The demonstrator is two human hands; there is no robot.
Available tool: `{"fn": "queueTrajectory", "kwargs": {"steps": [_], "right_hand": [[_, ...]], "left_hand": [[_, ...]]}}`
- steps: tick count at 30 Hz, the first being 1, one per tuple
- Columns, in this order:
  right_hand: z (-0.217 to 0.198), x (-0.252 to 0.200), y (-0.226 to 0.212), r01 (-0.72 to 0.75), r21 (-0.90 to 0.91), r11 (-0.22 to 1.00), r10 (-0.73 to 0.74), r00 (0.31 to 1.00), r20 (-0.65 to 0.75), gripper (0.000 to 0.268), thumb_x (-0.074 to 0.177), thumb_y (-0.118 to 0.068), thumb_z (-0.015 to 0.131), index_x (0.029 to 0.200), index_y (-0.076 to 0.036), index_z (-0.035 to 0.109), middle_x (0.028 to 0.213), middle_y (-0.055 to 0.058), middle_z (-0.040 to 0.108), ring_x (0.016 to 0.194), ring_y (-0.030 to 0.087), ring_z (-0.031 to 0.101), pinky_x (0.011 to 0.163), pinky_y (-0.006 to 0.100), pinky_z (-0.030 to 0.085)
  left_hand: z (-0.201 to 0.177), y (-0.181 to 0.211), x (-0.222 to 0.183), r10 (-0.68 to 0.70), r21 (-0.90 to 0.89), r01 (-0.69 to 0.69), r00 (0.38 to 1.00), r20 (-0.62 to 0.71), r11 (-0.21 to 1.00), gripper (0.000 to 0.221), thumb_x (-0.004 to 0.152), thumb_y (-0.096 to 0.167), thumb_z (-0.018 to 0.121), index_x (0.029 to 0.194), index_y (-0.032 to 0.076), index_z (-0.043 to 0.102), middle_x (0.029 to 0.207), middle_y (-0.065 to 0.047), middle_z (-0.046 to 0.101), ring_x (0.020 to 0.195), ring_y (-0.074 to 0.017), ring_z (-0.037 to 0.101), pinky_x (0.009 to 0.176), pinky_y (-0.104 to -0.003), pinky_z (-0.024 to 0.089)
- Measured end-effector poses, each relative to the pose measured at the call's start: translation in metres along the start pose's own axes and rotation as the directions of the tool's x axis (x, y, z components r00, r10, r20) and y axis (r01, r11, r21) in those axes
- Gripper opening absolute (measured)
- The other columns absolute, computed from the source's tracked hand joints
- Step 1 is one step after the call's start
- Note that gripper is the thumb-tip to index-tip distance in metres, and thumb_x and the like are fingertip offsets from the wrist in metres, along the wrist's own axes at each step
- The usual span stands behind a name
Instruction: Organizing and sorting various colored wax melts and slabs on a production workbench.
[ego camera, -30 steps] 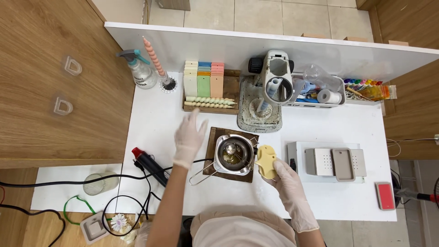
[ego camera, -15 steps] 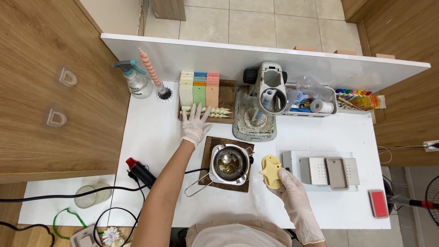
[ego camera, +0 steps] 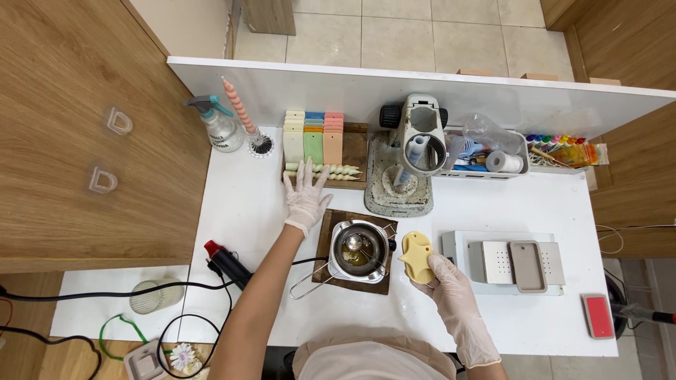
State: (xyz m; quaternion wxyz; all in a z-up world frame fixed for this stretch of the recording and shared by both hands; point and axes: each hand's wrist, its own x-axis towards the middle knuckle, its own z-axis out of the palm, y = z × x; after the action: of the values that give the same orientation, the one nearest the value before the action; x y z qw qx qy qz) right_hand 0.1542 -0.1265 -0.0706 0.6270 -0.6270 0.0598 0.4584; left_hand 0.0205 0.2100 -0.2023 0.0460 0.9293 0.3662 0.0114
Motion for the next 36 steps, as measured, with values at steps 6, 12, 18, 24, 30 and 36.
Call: {"fn": "queueTrajectory", "kwargs": {"steps": [6, 12, 18, 24, 30, 36], "right_hand": [[0.007, -0.005, -0.006, -0.012, 0.035, 0.999, 0.011, 0.999, 0.037, 0.054, 0.092, -0.035, 0.065, 0.13, 0.003, 0.06, 0.118, 0.017, 0.073, 0.107, 0.027, 0.072, 0.097, 0.044, 0.059], [-0.005, -0.011, 0.003, 0.028, 0.073, 0.997, -0.035, 0.995, 0.093, 0.052, 0.094, -0.035, 0.065, 0.131, 0.002, 0.06, 0.119, 0.016, 0.072, 0.108, 0.027, 0.07, 0.096, 0.044, 0.058], [-0.013, -0.035, 0.011, 0.06, 0.106, 0.993, -0.069, 0.994, 0.079, 0.05, 0.095, -0.033, 0.064, 0.131, 0.001, 0.06, 0.12, 0.014, 0.072, 0.107, 0.024, 0.071, 0.095, 0.043, 0.059], [-0.028, -0.064, 0.007, 0.059, 0.197, 0.979, -0.064, 0.998, 0.015, 0.048, 0.095, -0.032, 0.063, 0.129, 0.002, 0.061, 0.118, 0.014, 0.072, 0.106, 0.025, 0.072, 0.093, 0.043, 0.06], [-0.074, -0.062, 0.016, -0.056, 0.343, 0.938, 0.026, 0.996, 0.09, 0.048, 0.098, -0.033, 0.063, 0.129, 0.004, 0.061, 0.117, 0.017, 0.073, 0.104, 0.027, 0.072, 0.091, 0.041, 0.06], [-0.114, -0.051, -0.029, -0.025, 0.149, 0.989, -0.016, 0.963, 0.271, 0.049, 0.095, -0.03, 0.063, 0.13, 0.004, 0.062, 0.12, 0.014, 0.073, 0.108, 0.026, 0.072, 0.094, 0.043, 0.06]], "left_hand": [[-0.092, 0.049, -0.072, -0.148, -0.239, 0.19, 0.971, 0.186, 0.952, 0.066, 0.097, 0.057, 0.053, 0.149, 0.017, 0.044, 0.166, -0.017, 0.027, 0.157, -0.0362, 0.012, 0.124, -0.063, 0.001], [-0.114, 0.093, -0.183, -0.11, -0.437, 0.151, 0.987, 0.118, 0.887, 0.067, 0.096, 0.054, 0.053, 0.146, 0.009, 0.048, 0.151, -0.019, 0.047, 0.144, -0.0412, 0.034, 0.117, -0.063, 0.011], [-0.195, 0.117, -0.228, 0.153, -0.503, 0.018, 0.943, 0.296, 0.864, 0.053, 0.093, 0.044, 0.062, 0.134, 0.01, 0.058, 0.117, -0.011, 0.069, 0.115, -0.0292, 0.061, 0.102, -0.047, 0.043], [-0.202, 0.135, -0.228, 0.262, -0.625, -0.228, 0.964, -0.04, 0.746, 0.047, 0.094, 0.037, 0.066, 0.128, 0.006, 0.062, 0.112, -0.015, 0.071, 0.101, -0.0332, 0.065, 0.087, -0.046, 0.049], [-0.198, 0.168, -0.239, 0.277, -0.611, -0.281, 0.955, -0.105, 0.74, 0.045, 0.094, 0.035, 0.067, 0.127, 0.005, 0.063, 0.109, -0.015, 0.071, 0.097, -0.035, 0.067, 0.085, -0.046, 0.052], [-0.166, 0.237, -0.247, -0.016, -0.83, 0.161, 0.983, 0.181, 0.534, 0.054, 0.096, 0.041, 0.06, 0.14, 0.009, 0.054, 0.127, -0.015, 0.068, 0.116, -0.0291, 0.066, 0.098, -0.04, 0.051]]}}
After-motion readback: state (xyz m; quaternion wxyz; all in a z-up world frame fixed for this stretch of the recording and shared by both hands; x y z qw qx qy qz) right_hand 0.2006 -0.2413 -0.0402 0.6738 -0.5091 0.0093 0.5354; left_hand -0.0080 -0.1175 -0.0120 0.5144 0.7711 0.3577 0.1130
